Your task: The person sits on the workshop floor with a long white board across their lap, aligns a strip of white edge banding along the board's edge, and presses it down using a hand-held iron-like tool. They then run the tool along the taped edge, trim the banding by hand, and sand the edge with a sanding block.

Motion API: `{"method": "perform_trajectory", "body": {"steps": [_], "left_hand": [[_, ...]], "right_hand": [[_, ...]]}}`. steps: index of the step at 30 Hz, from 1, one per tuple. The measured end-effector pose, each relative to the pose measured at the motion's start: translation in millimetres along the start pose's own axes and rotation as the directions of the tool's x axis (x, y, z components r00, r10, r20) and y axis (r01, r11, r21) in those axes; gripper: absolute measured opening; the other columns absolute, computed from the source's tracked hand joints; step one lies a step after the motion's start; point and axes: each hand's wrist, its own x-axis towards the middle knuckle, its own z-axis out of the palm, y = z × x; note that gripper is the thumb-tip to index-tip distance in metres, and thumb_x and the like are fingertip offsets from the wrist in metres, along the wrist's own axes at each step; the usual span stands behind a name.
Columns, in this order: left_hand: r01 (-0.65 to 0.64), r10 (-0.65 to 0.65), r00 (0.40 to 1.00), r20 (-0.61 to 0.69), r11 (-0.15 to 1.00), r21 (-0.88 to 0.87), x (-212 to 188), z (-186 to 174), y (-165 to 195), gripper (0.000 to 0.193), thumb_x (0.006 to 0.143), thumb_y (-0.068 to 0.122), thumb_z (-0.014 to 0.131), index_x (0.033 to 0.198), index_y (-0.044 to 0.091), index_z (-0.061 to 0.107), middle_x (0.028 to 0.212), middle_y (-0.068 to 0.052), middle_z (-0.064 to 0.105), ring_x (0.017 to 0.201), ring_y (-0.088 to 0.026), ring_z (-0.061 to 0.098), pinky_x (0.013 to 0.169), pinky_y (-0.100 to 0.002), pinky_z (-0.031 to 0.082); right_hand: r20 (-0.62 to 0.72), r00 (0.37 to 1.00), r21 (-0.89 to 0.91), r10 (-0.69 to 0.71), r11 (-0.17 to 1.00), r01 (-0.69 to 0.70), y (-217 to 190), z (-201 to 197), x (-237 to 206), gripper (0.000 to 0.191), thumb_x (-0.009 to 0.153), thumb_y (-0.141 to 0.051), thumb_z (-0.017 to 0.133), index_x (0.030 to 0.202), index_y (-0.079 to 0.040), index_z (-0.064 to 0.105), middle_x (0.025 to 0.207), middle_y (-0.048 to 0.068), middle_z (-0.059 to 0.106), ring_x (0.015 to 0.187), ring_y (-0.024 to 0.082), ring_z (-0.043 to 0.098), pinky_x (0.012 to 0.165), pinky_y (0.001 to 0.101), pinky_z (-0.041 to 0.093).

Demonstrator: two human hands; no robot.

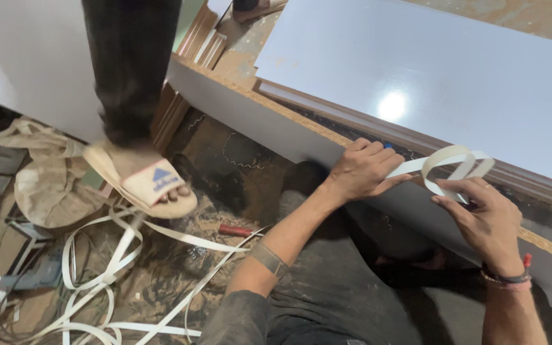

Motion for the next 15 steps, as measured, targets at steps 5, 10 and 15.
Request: {"method": "perform_trajectory", "body": {"steps": [5, 10, 15], "left_hand": [[0.009, -0.008, 0.999, 0.053, 1.0, -0.022, 3.8, -6.4, 0.3, 0.031, 0.098, 0.044, 0.068, 0.099, 0.013, 0.069, 0.084, 0.001, 0.064, 0.081, -0.018, 0.062, 0.08, -0.035, 0.044], [0.028, -0.019, 0.995, 0.093, 0.996, -0.089, 5.4, -7.8, 0.0, 0.028, 0.096, 0.041, 0.07, 0.102, 0.013, 0.07, 0.087, -0.001, 0.066, 0.084, -0.019, 0.062, 0.081, -0.036, 0.044], [0.011, -0.006, 0.993, 0.115, 0.999, -0.038, 4.2, -5.8, -3.6, 0.027, 0.097, 0.039, 0.071, 0.1, 0.012, 0.069, 0.087, -0.001, 0.066, 0.084, -0.021, 0.062, 0.083, -0.037, 0.046]], "right_hand": [[0.017, 0.999, 0.009, -0.048, 0.999, 0.048, 0.2, -2.5, 4.1, 0.034, 0.084, -0.029, 0.082, 0.116, -0.02, 0.078, 0.098, -0.001, 0.072, 0.073, 0.014, 0.064, 0.067, 0.03, 0.051], [0.037, 0.999, -0.028, -0.009, 1.0, 0.01, 0.3, -4.9, 6.4, 0.031, 0.082, -0.03, 0.082, 0.109, -0.017, 0.078, 0.095, 0.0, 0.072, 0.074, 0.018, 0.068, 0.068, 0.0324, 0.052], [0.011, 0.999, 0.039, -0.031, 0.999, 0.031, -1.3, -5.9, 6.8, 0.03, 0.081, -0.031, 0.081, 0.106, -0.016, 0.077, 0.093, -0.001, 0.072, 0.075, 0.018, 0.069, 0.068, 0.0318, 0.053]]}}
